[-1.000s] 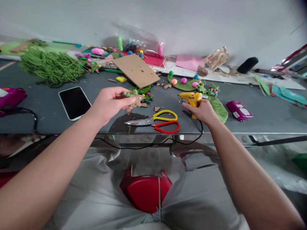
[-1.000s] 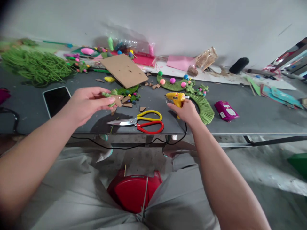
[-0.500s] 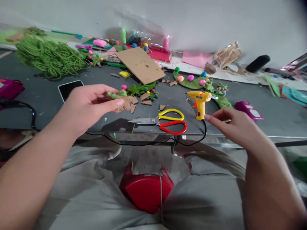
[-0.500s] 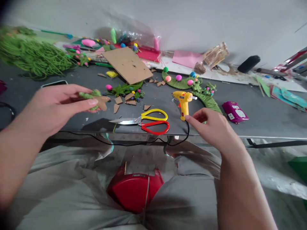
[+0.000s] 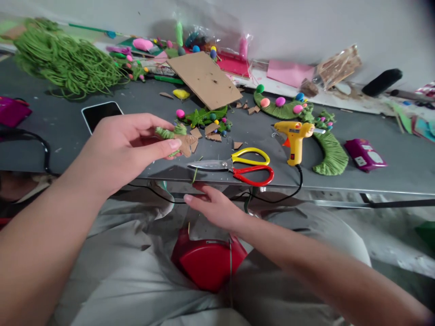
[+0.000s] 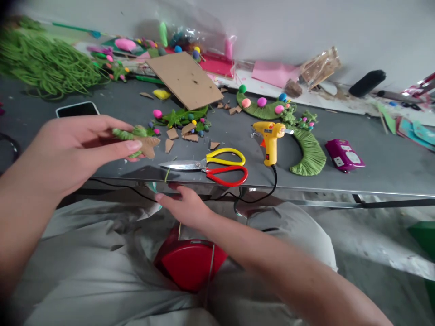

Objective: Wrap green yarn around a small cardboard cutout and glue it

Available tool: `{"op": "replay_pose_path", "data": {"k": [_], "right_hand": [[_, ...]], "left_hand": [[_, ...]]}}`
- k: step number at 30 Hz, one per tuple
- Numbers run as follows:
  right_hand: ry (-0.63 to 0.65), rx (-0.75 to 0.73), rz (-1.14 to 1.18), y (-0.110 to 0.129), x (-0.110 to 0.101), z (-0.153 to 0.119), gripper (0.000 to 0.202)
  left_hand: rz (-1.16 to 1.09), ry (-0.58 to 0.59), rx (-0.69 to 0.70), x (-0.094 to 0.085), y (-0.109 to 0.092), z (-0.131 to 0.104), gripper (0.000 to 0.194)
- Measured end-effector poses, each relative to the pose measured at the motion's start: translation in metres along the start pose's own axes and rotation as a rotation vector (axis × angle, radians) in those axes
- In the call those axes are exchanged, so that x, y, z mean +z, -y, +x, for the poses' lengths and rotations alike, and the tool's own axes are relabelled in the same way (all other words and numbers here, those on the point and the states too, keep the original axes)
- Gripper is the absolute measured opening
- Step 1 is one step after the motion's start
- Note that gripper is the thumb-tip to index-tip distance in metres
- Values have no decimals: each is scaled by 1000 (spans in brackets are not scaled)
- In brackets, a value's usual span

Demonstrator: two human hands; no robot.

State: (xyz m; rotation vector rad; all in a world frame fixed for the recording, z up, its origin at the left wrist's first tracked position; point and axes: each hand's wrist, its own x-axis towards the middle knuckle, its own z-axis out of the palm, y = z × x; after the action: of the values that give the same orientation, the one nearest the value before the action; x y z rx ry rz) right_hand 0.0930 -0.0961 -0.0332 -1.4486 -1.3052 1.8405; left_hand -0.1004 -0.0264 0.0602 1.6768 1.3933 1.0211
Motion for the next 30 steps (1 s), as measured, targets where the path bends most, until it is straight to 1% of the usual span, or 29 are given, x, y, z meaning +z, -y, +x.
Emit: {"op": "replay_pose_path", "data": {"k": [3,7,10,12,15,16,18,20,21,22,23,24,26,27,30], "right_hand": [[16,70,144,0,3,15,57],[7,106,213,-8,10,31,54],[10,69,226,-18,12,44,43],[12,29,202,-23,11,52,36],[31,-50,111,-25,9,57,22],[51,-86,74,-24,9,55,19],[106,-170,8,-17,9,45,21],[165,-260,-45,-7,5,28,23],[170,-298,-65,0,2,18,25],[157,-336,-96,7,-2,8,27],[140,-389,-175,13,-6,-2,31],[147,-392,-224,19,-12,-11,34],[186,-389,-283,27,-22,-25,39],[216,-416,-351,30,-26,-31,39],[307,-524,-550,32,-34,-41,37]], "left_hand": [[-21,49,-33,0,-3,-3,22],[-170,167,-113,-1,-8,-7,18],[-266,171,-131,-3,-8,-9,16],[-264,167,-156,-4,-7,-9,14],[-216,209,-189,-7,-3,-10,13],[-198,228,-192,-8,-1,-10,13],[-177,266,-215,-12,4,-11,15],[-178,305,-245,-17,9,-11,15],[-185,337,-260,-20,11,-12,15],[-188,385,-268,-22,14,-12,14],[-188,454,-273,-23,16,-13,13],[-195,547,-285,-24,18,-14,16],[-216,697,-314,-22,21,-18,22],[-243,746,-329,-20,22,-20,24],[-417,797,-382,-8,23,-29,14]]}}
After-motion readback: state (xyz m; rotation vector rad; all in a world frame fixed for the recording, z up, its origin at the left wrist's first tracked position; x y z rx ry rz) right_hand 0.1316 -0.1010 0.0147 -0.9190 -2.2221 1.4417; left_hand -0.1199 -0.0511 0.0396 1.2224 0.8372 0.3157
